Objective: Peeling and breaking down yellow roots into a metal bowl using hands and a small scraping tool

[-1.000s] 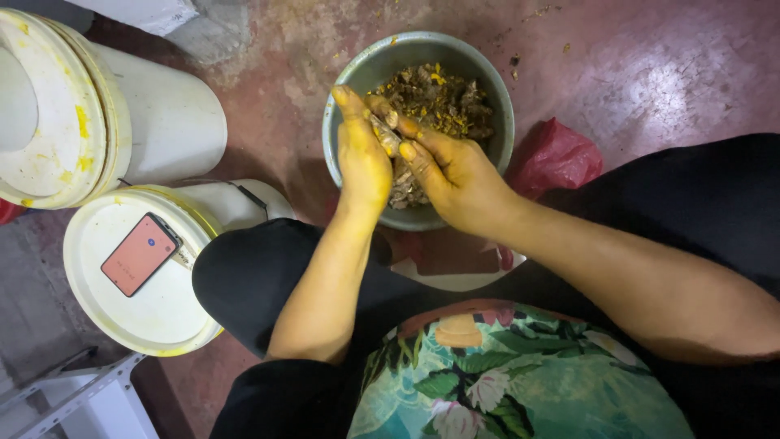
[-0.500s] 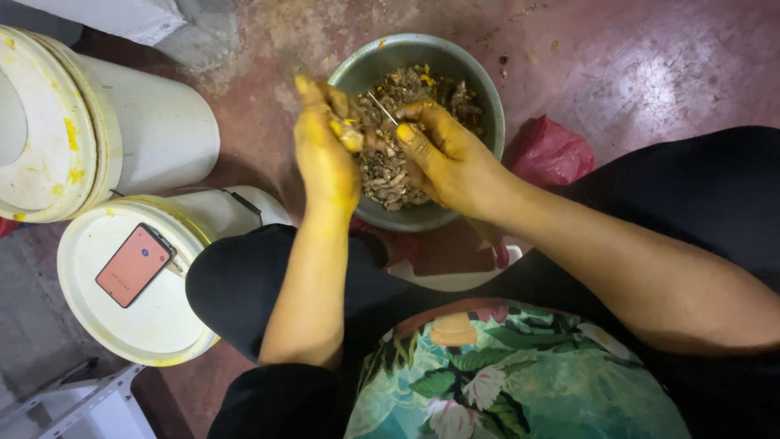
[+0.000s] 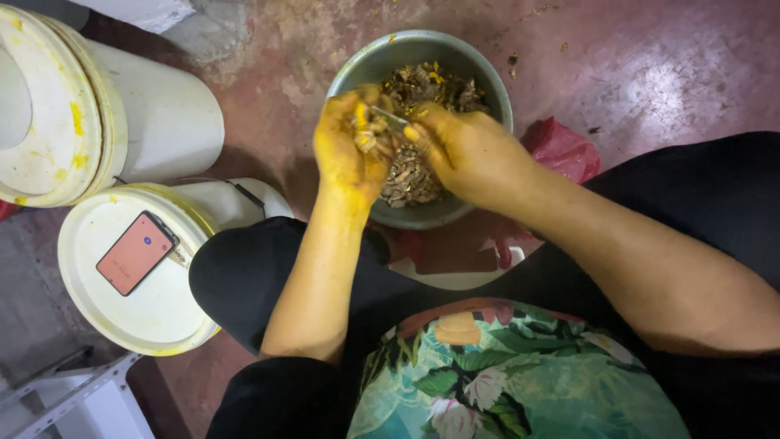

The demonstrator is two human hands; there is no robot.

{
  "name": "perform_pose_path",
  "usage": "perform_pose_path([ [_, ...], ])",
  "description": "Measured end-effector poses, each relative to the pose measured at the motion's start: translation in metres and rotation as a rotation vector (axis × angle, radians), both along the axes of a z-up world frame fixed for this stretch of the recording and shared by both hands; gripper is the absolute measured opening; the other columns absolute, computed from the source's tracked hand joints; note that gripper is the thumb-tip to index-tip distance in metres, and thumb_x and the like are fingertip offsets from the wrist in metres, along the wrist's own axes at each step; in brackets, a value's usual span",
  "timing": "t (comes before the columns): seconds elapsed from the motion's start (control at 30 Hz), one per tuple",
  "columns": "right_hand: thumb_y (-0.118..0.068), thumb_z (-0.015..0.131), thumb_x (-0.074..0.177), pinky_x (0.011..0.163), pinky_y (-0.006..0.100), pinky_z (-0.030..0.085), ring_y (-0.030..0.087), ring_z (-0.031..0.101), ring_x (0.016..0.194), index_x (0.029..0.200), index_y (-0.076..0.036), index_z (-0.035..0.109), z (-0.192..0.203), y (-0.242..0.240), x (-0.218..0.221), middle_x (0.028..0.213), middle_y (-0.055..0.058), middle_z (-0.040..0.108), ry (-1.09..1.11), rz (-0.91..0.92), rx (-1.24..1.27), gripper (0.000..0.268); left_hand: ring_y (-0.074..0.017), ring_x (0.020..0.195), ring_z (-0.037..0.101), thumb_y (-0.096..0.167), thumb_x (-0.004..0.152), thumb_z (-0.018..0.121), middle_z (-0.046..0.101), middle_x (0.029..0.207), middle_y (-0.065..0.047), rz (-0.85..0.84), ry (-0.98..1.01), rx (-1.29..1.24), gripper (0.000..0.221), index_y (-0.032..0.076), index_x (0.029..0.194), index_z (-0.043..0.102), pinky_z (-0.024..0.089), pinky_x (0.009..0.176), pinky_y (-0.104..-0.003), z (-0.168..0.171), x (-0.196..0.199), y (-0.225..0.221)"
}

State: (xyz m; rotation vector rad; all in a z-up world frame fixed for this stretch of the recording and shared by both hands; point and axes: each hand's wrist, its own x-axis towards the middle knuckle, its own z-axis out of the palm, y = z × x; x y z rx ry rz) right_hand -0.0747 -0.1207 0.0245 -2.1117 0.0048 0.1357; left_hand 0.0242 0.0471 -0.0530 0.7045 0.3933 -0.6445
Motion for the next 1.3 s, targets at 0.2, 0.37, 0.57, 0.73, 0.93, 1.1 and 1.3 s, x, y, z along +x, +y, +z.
perform_pose_path([
  [0.2, -0.044, 0.050, 0.110, 0.066, 0.062, 0.056, 0.049, 0.072, 0.073, 0.112, -0.004, 0.058, 0.014, -0.007, 0.006, 0.084, 0.027, 0.071, -0.141, 0.118, -0.402, 0.041, -0.0170, 0.059, 0.064, 0.026, 0.094, 0.064, 0.058, 0.065, -0.005, 0.000, 0.024, -0.001, 0.027, 0.000, 0.091, 0.066, 0.057, 0.048, -0.028, 0.020, -0.017, -0.018],
  [0.37, -0.066, 0.060, 0.098, 0.064, 0.061, 0.057, 0.048, 0.073, 0.072, 0.116, -0.004, 0.055, 0.006, -0.008, 0.008, 0.089, 0.024, 0.070, -0.192, 0.212, -0.514, 0.065, -0.0276, 0.069, 0.072, 0.030, 0.093, 0.061, 0.067, 0.072, -0.013, -0.068, 0.040, -0.044, 0.025, 0.006, 0.093, 0.067, 0.061, 0.058, -0.036, 0.012, -0.025, -0.014],
  [0.57, -0.052, 0.056, 0.103, 0.057, 0.055, 0.058, 0.041, 0.074, 0.062, 0.104, -0.008, 0.066, -0.003, 0.002, -0.002, 0.075, 0.018, 0.073, -0.308, 0.234, -0.537, 0.045, -0.0210, 0.071, 0.065, 0.030, 0.096, 0.055, 0.050, 0.063, 0.002, -0.070, 0.147, -0.184, 0.025, 0.014, 0.077, 0.056, 0.057, 0.065, -0.026, 0.004, -0.032, -0.013],
  [0.73, -0.055, 0.059, 0.101, 0.057, 0.054, 0.059, 0.039, 0.075, 0.066, 0.107, -0.011, 0.065, -0.006, 0.000, 0.004, 0.083, 0.018, 0.074, -0.345, 0.181, -0.525, 0.046, -0.0262, 0.079, 0.069, 0.026, 0.094, 0.058, 0.062, 0.070, -0.004, -0.049, 0.133, -0.160, 0.019, 0.012, 0.081, 0.060, 0.058, 0.071, -0.033, 0.045, -0.033, -0.021],
  [0.93, -0.055, 0.054, 0.103, 0.056, 0.052, 0.058, 0.038, 0.074, 0.062, 0.103, -0.012, 0.066, -0.028, 0.006, -0.001, 0.077, 0.016, 0.074, -0.343, 0.197, -0.543, 0.045, -0.0238, 0.081, 0.068, 0.024, 0.096, 0.053, 0.053, 0.069, -0.001, -0.026, 0.206, -0.238, 0.017, 0.014, 0.083, 0.055, 0.057, 0.064, -0.028, 0.013, -0.030, -0.014],
  [1.1, -0.051, 0.051, 0.108, 0.055, 0.045, 0.059, 0.031, 0.076, 0.064, 0.104, -0.017, 0.069, -0.025, 0.006, 0.003, 0.081, 0.012, 0.075, -0.417, 0.169, -0.533, 0.039, -0.0239, 0.088, 0.071, 0.028, 0.098, 0.049, 0.052, 0.068, 0.001, -0.093, 0.186, -0.233, 0.020, 0.016, 0.083, 0.054, 0.057, 0.066, -0.025, -0.003, -0.023, -0.012],
  [1.3, -0.050, 0.054, 0.104, 0.055, 0.051, 0.058, 0.034, 0.074, 0.060, 0.104, -0.016, 0.069, -0.031, 0.015, -0.001, 0.074, 0.011, 0.075, -0.388, 0.151, -0.548, 0.037, -0.0325, 0.091, 0.072, 0.023, 0.096, 0.051, 0.059, 0.071, -0.002, -0.071, 0.148, -0.244, 0.017, 0.014, 0.083, 0.056, 0.059, 0.083, -0.042, -0.014, -0.023, -0.004],
])
